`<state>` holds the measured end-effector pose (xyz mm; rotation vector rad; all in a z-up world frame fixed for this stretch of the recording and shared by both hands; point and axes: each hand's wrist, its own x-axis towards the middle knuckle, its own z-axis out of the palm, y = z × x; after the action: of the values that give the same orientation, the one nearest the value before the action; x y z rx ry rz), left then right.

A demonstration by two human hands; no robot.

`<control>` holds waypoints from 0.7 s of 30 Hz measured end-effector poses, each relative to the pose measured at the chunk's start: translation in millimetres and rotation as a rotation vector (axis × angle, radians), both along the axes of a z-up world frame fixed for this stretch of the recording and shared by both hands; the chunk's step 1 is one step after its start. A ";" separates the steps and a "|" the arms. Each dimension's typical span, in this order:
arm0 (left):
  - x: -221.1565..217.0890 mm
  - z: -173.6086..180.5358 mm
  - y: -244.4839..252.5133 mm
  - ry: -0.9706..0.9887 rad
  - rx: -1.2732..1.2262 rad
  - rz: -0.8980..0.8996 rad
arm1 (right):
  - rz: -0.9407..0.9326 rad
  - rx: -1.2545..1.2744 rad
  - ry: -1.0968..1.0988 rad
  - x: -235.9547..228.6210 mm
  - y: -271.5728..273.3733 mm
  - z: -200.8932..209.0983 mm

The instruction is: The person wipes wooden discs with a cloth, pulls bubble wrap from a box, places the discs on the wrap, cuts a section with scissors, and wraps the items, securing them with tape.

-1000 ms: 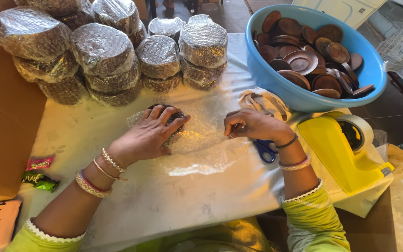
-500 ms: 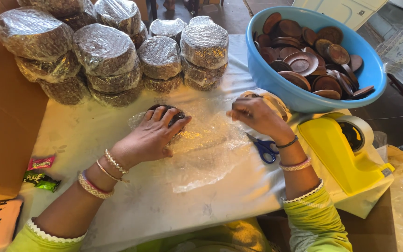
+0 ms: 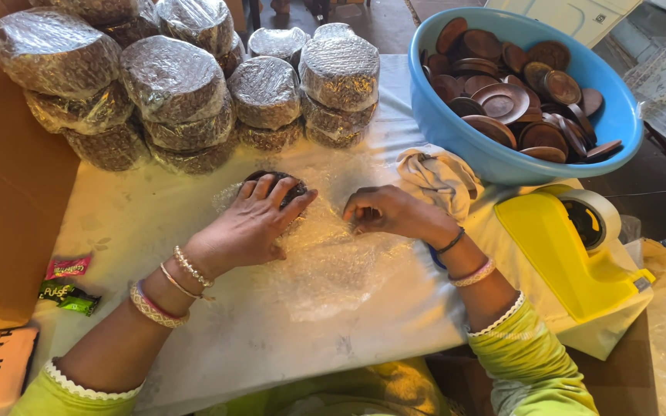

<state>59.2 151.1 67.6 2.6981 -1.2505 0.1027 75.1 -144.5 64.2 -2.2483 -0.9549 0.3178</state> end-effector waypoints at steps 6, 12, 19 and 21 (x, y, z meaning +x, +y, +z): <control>0.8 3.3 0.4 0.003 0.001 -0.004 | -0.177 0.101 -0.317 2.8 0.0 -10.7; 39.3 -8.2 26.7 0.096 -0.372 0.024 | 0.060 0.149 -0.462 -15.3 35.1 -12.1; 79.4 -38.4 90.2 0.100 -0.082 0.384 | 0.056 0.058 -0.402 -21.4 43.2 -15.4; 95.8 -55.3 94.3 0.616 -0.263 0.415 | 0.034 0.048 -0.457 -21.2 43.4 -18.4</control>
<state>155.0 245.4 12.2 2.4255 -0.4608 -0.4465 53.9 -101.1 45.7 -2.3070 -1.2158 -0.2162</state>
